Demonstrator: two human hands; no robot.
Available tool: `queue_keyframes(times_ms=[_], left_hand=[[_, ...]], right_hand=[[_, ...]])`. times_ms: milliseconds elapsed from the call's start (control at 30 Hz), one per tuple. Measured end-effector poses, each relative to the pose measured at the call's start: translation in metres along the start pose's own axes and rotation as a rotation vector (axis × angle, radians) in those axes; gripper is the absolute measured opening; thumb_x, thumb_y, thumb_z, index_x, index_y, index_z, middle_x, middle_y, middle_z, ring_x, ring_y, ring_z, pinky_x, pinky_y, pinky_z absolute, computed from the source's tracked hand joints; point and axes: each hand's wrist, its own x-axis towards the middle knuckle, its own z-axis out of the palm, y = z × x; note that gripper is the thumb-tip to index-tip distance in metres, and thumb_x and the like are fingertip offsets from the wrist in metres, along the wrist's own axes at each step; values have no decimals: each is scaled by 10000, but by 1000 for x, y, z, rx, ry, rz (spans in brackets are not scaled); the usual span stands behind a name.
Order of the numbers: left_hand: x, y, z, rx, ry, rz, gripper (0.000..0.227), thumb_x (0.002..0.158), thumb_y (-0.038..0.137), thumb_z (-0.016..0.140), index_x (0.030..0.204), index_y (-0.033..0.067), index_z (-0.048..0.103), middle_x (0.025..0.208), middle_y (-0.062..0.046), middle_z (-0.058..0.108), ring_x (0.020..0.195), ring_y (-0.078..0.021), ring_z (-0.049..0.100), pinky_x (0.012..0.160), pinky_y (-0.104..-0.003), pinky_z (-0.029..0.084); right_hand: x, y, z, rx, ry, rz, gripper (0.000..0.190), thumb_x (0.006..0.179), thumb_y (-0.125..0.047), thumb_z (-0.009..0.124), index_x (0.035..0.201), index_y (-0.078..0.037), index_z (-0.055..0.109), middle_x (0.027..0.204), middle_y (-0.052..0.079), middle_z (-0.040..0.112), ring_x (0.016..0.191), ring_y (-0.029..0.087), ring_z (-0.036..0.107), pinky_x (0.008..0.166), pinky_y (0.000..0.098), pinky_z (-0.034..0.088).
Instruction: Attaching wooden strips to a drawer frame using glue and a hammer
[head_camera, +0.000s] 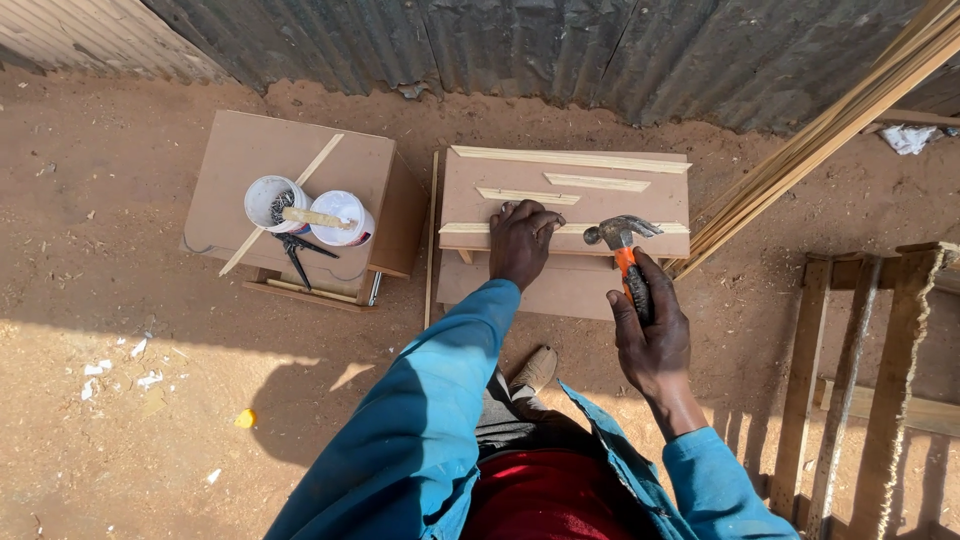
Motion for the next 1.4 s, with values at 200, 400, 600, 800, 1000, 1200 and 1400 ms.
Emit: queue_keyframes(times_ms=[200, 400, 600, 800, 1000, 1200, 1400], left_hand=[[-2, -3, 6, 54, 50, 55, 114, 954, 255, 545, 943, 261, 659, 949, 67, 552, 977, -191, 516, 891, -364, 369], [-3, -3, 10, 80, 84, 76, 93, 940, 233, 565, 918, 226, 655, 953, 54, 552, 955, -181, 522, 844, -345, 367], [-9, -3, 11, -24, 62, 60, 125, 948, 235, 552, 938, 258, 675, 942, 63, 572, 951, -186, 538, 866, -357, 365], [-7, -4, 11, 4, 105, 87, 114, 936, 216, 574, 926, 266, 675, 946, 63, 583, 948, -187, 551, 845, -343, 364], [-4, -6, 11, -2, 115, 87, 113, 932, 232, 575, 934, 253, 686, 943, 51, 601, 951, -206, 566, 865, -358, 371], [5, -11, 8, 16, 83, 87, 123, 938, 235, 564, 925, 285, 676, 941, 69, 588, 971, -202, 562, 878, -358, 369], [4, -14, 9, -3, 30, 58, 109, 937, 247, 566, 939, 284, 669, 951, 55, 582, 984, -207, 554, 891, -372, 377]], right_hand=[[12, -18, 14, -159, -140, -217, 463, 905, -44, 603, 1358, -111, 533, 1218, 183, 619, 1129, 369, 578, 913, 484, 485], [20, 7, 35, -381, -163, -287, 458, 941, -152, 582, 1385, -248, 524, 1075, 120, 658, 1001, 345, 629, 822, 498, 521], [22, -16, 29, -351, -126, -311, 464, 929, -113, 601, 1378, -215, 538, 1015, 129, 656, 996, 340, 638, 797, 458, 540], [19, 5, 36, -523, -233, -229, 477, 960, -184, 525, 1423, -277, 455, 1037, 155, 645, 975, 393, 627, 818, 555, 513], [30, -29, 29, -370, -82, -403, 460, 925, -75, 604, 1370, -172, 542, 1023, 144, 657, 1006, 357, 633, 789, 464, 543], [33, 12, 41, -497, -280, -10, 519, 946, -167, 484, 1438, -302, 384, 1189, 180, 627, 1069, 438, 577, 881, 599, 464], [15, 5, 22, -294, -93, 224, 461, 957, -178, 528, 1395, -309, 471, 936, 185, 672, 710, 324, 658, 695, 483, 483]])
